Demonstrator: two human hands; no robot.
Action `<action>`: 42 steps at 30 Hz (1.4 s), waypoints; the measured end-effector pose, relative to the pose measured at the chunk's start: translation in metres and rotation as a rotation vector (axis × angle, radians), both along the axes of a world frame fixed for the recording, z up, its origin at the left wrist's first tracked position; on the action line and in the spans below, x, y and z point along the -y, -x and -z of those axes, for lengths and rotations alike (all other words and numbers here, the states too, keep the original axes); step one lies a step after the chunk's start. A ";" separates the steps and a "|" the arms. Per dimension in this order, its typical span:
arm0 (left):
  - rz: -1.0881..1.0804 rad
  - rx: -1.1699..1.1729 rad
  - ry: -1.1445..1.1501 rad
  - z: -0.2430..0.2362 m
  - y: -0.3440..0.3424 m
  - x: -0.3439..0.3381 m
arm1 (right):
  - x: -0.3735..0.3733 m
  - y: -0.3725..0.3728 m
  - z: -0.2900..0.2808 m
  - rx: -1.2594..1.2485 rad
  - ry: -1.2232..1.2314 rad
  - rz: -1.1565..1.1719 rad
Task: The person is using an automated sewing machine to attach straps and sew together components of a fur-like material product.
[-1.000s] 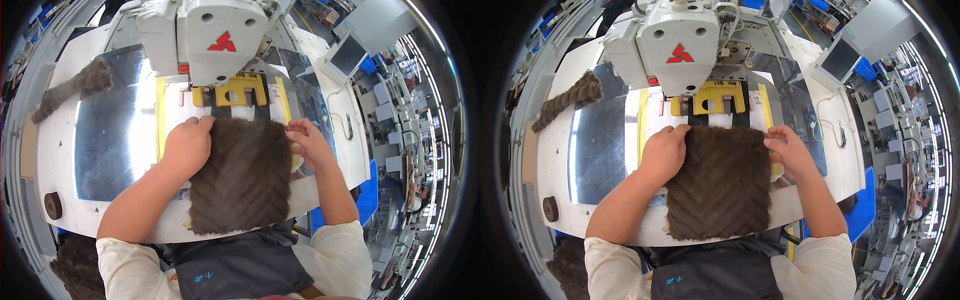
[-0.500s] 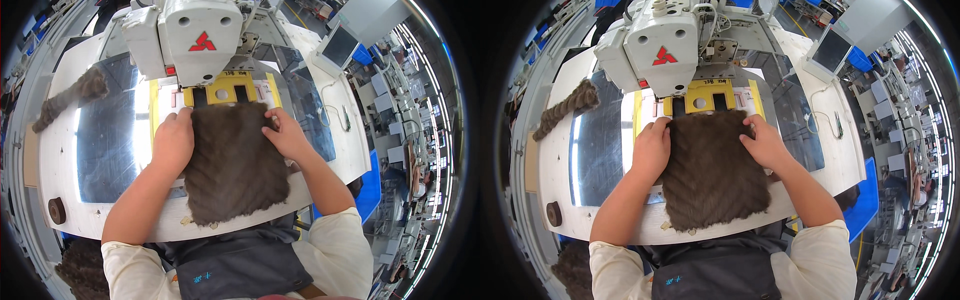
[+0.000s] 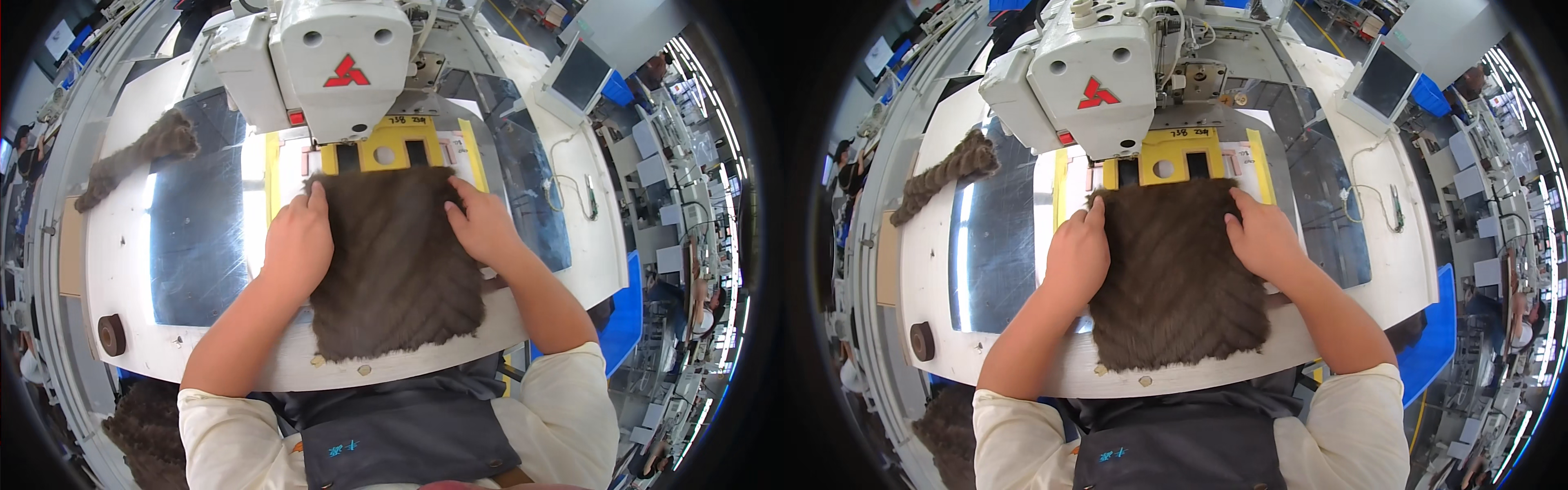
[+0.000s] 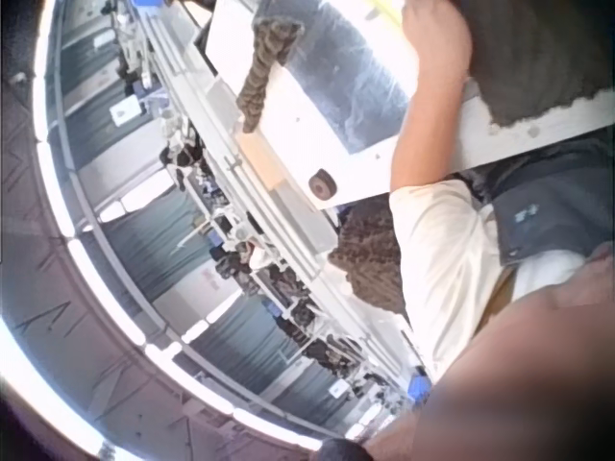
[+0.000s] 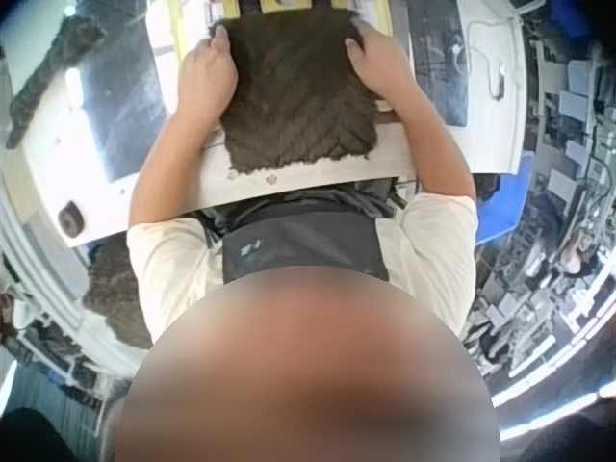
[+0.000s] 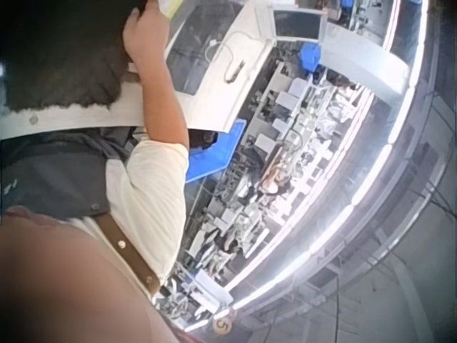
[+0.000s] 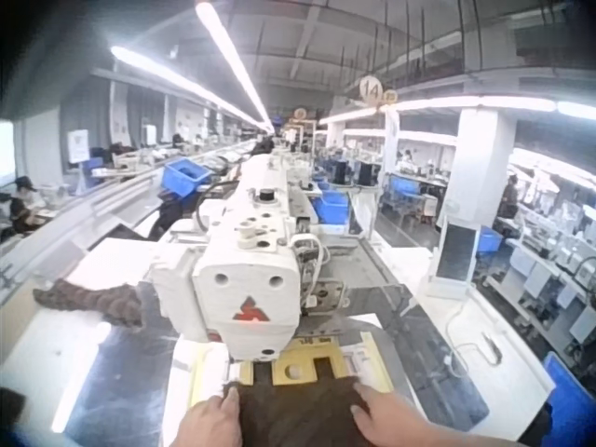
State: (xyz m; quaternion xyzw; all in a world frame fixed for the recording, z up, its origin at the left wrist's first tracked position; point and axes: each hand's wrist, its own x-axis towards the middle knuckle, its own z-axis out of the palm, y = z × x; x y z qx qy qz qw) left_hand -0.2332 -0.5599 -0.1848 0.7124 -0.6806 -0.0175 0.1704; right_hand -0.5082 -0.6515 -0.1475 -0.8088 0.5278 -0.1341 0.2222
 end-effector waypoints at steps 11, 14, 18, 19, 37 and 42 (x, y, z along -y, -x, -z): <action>0.013 -0.076 0.126 0.013 -0.011 0.033 | 0.035 -0.003 0.010 -0.030 0.151 -0.045; -0.011 -0.068 0.081 0.008 -0.015 0.043 | 0.039 -0.007 0.007 -0.030 0.163 -0.045; -0.012 -0.052 0.032 0.005 -0.016 0.050 | 0.049 -0.013 -0.001 -0.064 0.071 -0.067; -0.024 -0.038 0.028 0.001 -0.019 0.048 | 0.054 -0.016 -0.002 -0.046 0.068 -0.121; -0.075 -0.004 -0.010 -0.006 -0.014 0.051 | 0.053 -0.007 0.001 -0.116 0.046 -0.149; -0.059 0.056 0.007 0.001 -0.016 0.049 | 0.055 -0.007 0.008 -0.066 -0.010 -0.160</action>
